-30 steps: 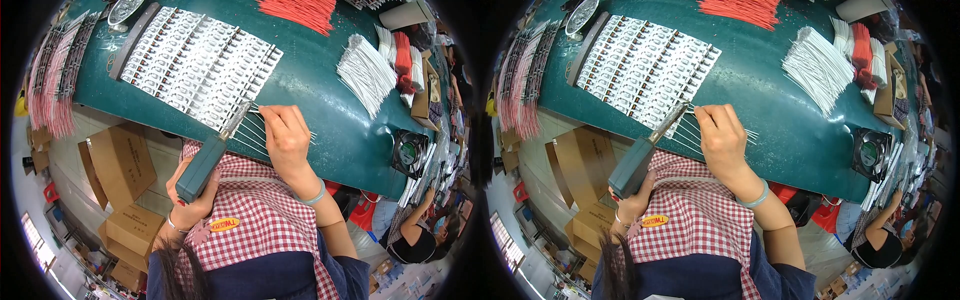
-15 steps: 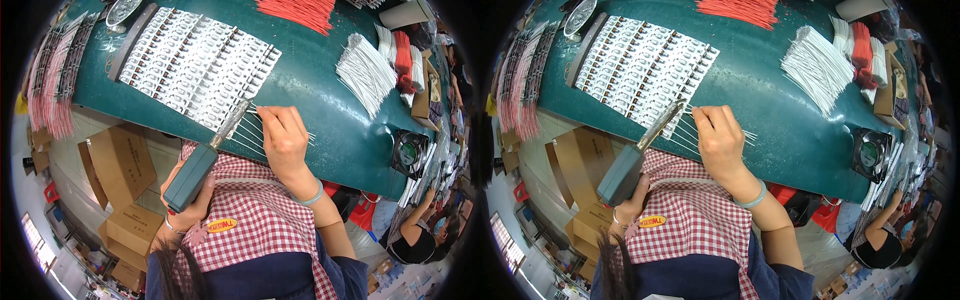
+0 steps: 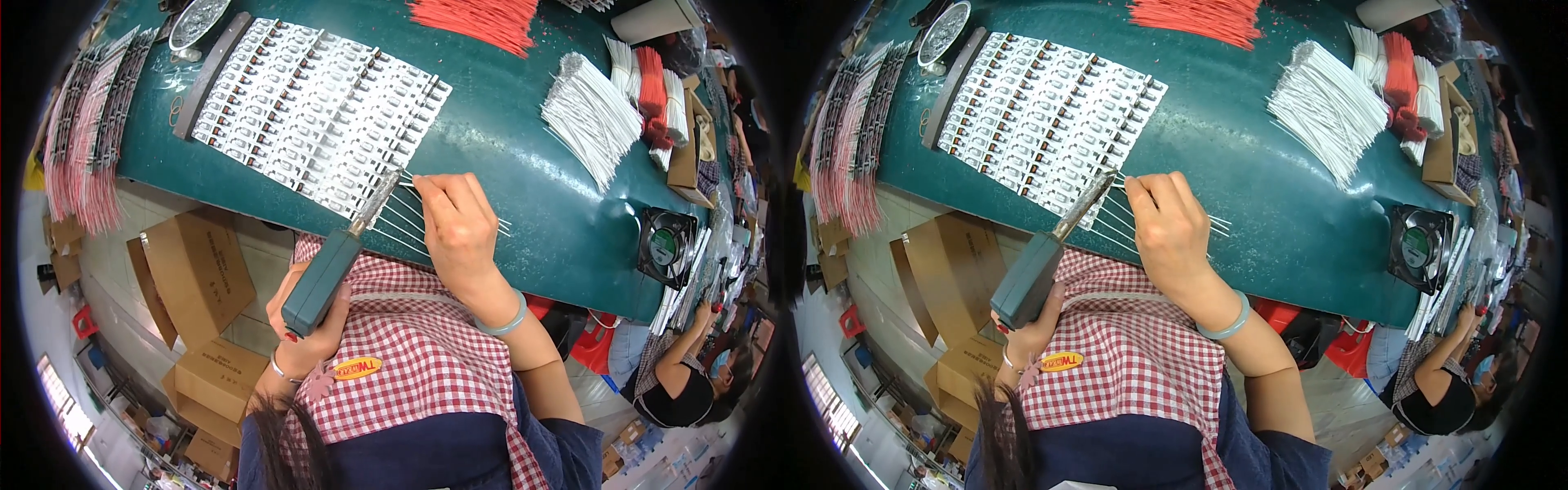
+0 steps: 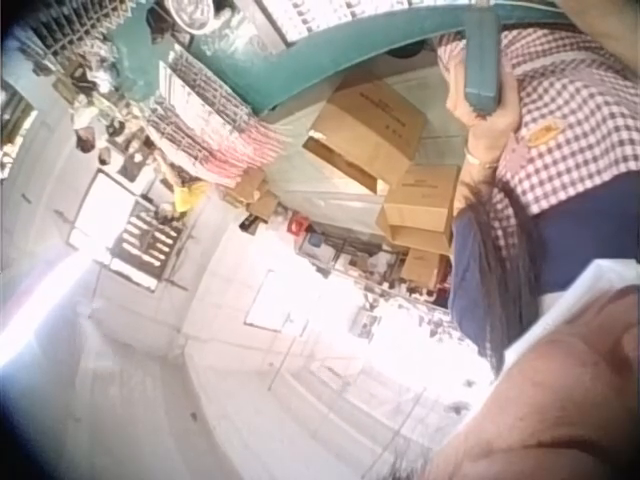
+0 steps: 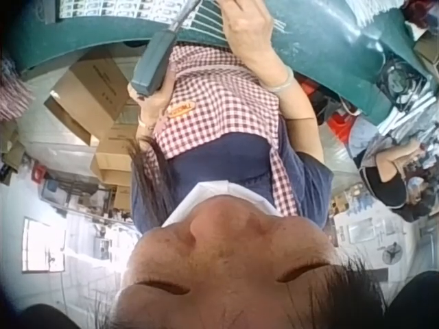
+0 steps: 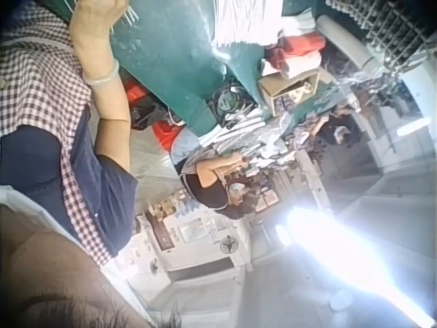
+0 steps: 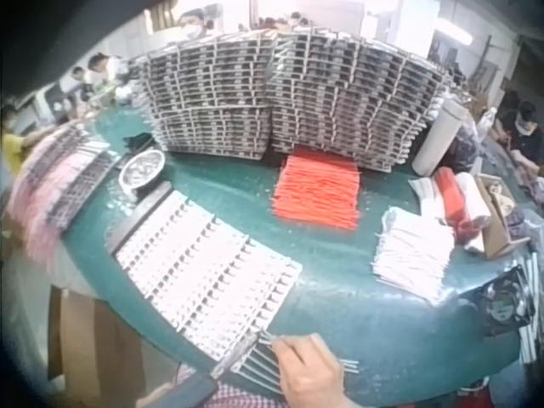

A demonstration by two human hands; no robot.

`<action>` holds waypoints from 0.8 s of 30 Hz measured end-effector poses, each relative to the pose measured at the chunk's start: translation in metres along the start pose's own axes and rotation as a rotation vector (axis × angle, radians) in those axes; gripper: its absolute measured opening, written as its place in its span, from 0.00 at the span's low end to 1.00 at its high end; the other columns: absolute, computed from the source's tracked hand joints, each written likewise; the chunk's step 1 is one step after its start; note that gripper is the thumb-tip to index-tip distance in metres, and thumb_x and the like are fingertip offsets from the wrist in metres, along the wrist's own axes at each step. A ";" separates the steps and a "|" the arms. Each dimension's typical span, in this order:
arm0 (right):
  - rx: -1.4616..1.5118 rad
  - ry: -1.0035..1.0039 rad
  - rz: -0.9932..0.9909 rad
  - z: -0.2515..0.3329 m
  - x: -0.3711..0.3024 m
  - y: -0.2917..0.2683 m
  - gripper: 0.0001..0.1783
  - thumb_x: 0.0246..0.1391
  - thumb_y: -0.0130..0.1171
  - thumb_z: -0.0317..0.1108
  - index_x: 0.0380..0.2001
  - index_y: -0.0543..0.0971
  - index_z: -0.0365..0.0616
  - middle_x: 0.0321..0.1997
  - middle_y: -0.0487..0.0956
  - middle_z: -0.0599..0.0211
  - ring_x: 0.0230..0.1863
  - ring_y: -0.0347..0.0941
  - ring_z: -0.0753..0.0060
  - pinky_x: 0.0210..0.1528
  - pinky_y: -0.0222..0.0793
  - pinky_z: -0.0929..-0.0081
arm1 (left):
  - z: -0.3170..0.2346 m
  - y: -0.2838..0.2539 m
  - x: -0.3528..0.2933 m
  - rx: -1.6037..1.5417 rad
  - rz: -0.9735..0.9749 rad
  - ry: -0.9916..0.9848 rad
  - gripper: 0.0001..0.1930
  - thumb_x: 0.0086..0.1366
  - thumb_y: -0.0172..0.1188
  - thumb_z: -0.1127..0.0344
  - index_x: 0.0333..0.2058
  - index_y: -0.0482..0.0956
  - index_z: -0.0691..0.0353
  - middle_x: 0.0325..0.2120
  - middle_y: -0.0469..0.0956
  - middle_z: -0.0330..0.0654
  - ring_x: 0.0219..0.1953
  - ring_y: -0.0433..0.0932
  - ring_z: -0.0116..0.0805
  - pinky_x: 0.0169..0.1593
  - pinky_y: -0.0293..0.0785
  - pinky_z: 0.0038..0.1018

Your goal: The person places a circuit board panel on the workbench, then solders white wires and red wires onto the board terminals using a soldering gun.

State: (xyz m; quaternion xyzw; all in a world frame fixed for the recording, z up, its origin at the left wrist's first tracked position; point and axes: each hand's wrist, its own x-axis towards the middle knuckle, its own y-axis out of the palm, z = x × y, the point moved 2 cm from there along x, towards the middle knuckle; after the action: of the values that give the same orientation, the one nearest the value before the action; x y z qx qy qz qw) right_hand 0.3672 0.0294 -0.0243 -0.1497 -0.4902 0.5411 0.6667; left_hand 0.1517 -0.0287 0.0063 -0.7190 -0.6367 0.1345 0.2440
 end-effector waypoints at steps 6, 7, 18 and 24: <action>0.022 0.048 -0.008 0.003 0.002 -0.001 0.15 0.43 0.66 0.15 0.37 0.84 0.38 0.33 0.80 0.64 0.32 0.76 0.63 0.32 0.73 0.69 | 0.003 0.000 -0.006 0.021 -0.018 0.006 0.10 0.54 0.68 0.80 0.36 0.82 0.74 0.32 0.81 0.49 0.32 0.82 0.40 0.36 0.77 0.29; 0.022 0.050 -0.009 0.003 0.002 -0.002 0.15 0.43 0.66 0.15 0.37 0.84 0.38 0.33 0.80 0.64 0.32 0.76 0.63 0.32 0.73 0.69 | 0.005 -0.001 -0.009 0.027 -0.028 0.015 0.10 0.55 0.69 0.79 0.37 0.82 0.74 0.32 0.81 0.48 0.32 0.81 0.39 0.35 0.77 0.29; 0.023 0.067 0.009 0.004 0.004 -0.003 0.13 0.44 0.66 0.15 0.36 0.84 0.37 0.32 0.80 0.63 0.33 0.76 0.62 0.34 0.74 0.68 | -0.008 -0.008 0.003 -0.953 -0.262 -0.544 0.24 0.59 0.64 0.70 0.52 0.70 0.77 0.45 0.78 0.52 0.18 0.69 0.24 0.19 0.65 0.21; 0.088 0.059 0.123 -0.003 0.013 -0.009 0.11 0.46 0.63 0.18 0.36 0.82 0.39 0.33 0.78 0.64 0.36 0.76 0.61 0.33 0.75 0.65 | 0.012 -0.008 -0.004 -1.198 -0.213 -0.643 0.28 0.57 0.63 0.73 0.57 0.67 0.72 0.49 0.76 0.52 0.22 0.73 0.28 0.23 0.70 0.23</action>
State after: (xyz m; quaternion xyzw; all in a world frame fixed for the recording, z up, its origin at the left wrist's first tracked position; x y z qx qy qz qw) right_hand 0.3742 0.0382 -0.0129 -0.1664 -0.4359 0.5974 0.6523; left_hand 0.1379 -0.0298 0.0003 -0.5878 -0.7091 -0.0588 -0.3850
